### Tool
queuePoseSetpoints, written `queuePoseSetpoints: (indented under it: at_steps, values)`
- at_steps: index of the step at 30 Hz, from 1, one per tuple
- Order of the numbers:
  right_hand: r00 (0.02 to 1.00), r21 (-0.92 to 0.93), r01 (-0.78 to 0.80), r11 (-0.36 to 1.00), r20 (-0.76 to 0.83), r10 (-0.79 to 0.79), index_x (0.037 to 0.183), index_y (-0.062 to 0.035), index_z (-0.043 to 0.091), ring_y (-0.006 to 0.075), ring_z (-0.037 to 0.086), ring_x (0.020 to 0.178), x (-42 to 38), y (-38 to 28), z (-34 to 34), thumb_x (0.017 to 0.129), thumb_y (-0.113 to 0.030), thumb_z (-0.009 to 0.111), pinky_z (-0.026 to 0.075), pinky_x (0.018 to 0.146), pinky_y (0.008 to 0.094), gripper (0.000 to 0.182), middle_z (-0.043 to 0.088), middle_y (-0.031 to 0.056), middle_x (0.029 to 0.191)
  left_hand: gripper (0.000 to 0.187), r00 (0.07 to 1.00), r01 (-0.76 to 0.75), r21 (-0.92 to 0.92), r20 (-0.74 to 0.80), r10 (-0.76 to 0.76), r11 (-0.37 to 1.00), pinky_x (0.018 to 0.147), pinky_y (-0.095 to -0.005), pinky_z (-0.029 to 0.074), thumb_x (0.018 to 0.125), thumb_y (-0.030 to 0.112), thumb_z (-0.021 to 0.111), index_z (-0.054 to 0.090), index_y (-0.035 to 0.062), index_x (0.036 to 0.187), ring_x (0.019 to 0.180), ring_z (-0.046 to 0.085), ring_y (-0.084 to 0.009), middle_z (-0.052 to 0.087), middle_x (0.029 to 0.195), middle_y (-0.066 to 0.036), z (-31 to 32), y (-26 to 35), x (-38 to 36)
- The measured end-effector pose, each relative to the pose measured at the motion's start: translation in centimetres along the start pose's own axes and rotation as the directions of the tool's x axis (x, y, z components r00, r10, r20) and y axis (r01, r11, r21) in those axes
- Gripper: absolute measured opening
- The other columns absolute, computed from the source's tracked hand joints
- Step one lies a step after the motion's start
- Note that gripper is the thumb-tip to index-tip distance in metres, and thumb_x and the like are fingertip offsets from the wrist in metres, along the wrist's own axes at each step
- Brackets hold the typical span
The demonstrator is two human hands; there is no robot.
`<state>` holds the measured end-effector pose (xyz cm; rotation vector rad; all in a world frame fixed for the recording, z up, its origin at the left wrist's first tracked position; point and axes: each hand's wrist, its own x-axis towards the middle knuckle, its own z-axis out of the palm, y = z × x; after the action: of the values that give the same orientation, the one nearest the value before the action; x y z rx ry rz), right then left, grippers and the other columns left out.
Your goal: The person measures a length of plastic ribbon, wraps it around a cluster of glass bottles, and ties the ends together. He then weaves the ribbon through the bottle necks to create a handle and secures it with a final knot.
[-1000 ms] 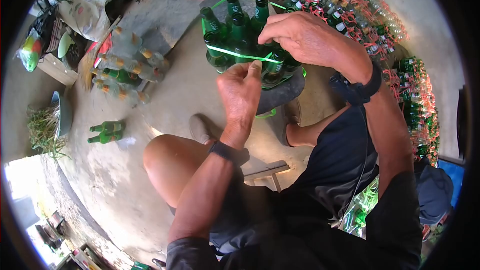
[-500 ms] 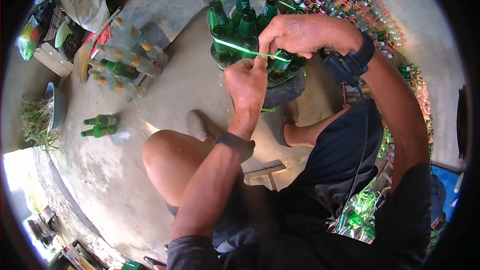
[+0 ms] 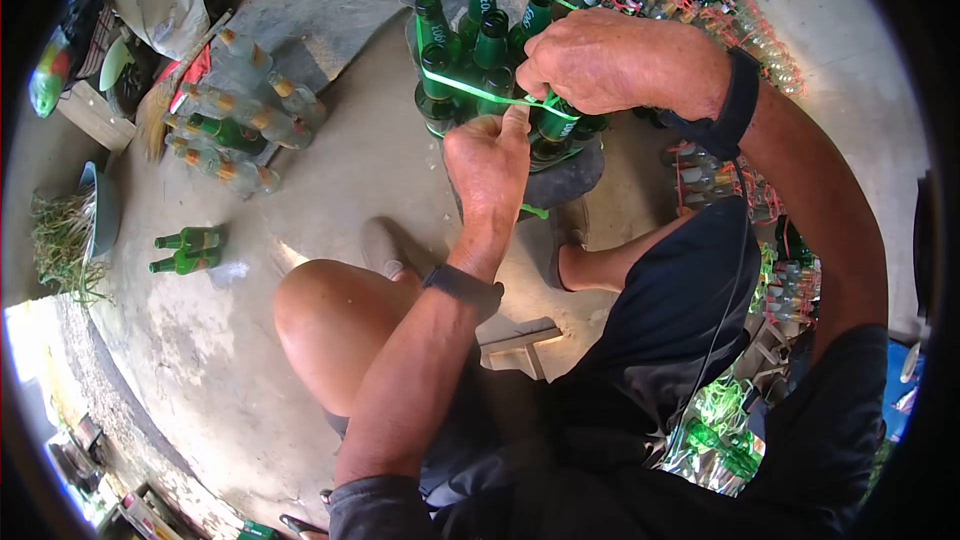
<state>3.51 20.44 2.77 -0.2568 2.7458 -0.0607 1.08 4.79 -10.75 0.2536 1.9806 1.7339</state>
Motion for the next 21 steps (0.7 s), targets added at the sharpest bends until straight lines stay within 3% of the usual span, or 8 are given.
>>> queuePoseSetpoints:
  at_steps: [5, 8, 14, 18, 21]
  values:
    - [0.999, -0.131, 0.036, 0.991, 0.014, -0.035, 0.088, -0.0029, 0.067, 0.0375, 0.068, 0.087, -0.2, -0.2, -1.1, 0.081, -0.003, 0.065, 0.053, 0.072, 0.0472, 0.007, 0.064, 0.0122, 0.085, 0.035, 1.0, 0.001, 0.024, 0.001, -0.001, 1.0, 0.059, -0.0388, 0.049, 0.093, 0.027, 0.075, 0.075, -0.0045, 0.079, 0.054, 0.057, -0.019, 0.065, 0.059, -0.014, -0.2, 0.4, -0.2]
    - [0.994, -0.216, 0.102, 0.971, -0.023, -0.109, 0.086, -0.002, 0.067, 0.0373, 0.068, 0.086, -0.1, -0.5, -1.6, 0.08, -0.004, 0.067, 0.053, 0.071, 0.0469, 0.006, 0.063, 0.0122, 0.084, 0.036, 1.0, 0.021, 0.049, 0.011, -0.022, 0.999, 0.06, -0.0391, 0.05, 0.094, 0.027, 0.074, 0.075, -0.0048, 0.078, 0.054, 0.057, -0.0192, 0.065, 0.06, -0.014, -0.3, 0.6, -0.3]
    - [0.992, -0.298, 0.078, 0.951, -0.076, -0.105, 0.078, -0.0002, 0.065, 0.0365, 0.068, 0.084, 0.1, -0.3, -1.8, 0.077, -0.005, 0.07, 0.053, 0.071, 0.0478, 0.008, 0.061, 0.0145, 0.082, 0.036, 1.0, -0.015, -0.008, 0.023, 0.015, 1.0, 0.06, -0.039, 0.05, 0.095, 0.027, 0.073, 0.074, -0.0054, 0.079, 0.055, 0.058, -0.0187, 0.065, 0.06, -0.014, -0.1, 0.5, -0.4]
    - [0.994, -0.309, 0.049, 0.95, -0.076, -0.076, 0.076, -0.0015, 0.069, 0.0389, 0.069, 0.088, -0.2, -0.5, -2.5, 0.069, -0.002, 0.07, 0.055, 0.073, 0.0485, 0.007, 0.069, 0.0164, 0.084, 0.037, 0.999, -0.024, -0.035, 0.038, 0.025, 0.999, 0.059, -0.0388, 0.049, 0.095, 0.027, 0.072, 0.073, -0.0057, 0.079, 0.054, 0.056, -0.0174, 0.063, 0.059, -0.014, 0.1, 0.4, -0.4]
    - [0.967, -0.255, 0.106, 0.961, -0.199, -0.16, 0.073, 0.0005, 0.066, 0.0399, 0.067, 0.087, -0.5, 0.4, -2.6, 0.068, -0.001, 0.068, 0.053, 0.071, 0.0474, 0.006, 0.066, 0.0167, 0.083, 0.037, 0.999, -0.018, -0.037, 0.049, 0.02, 0.999, 0.058, -0.0388, 0.048, 0.096, 0.027, 0.071, 0.072, -0.0057, 0.078, 0.054, 0.054, -0.0167, 0.062, 0.058, -0.013, 0.2, 0.5, -0.4]
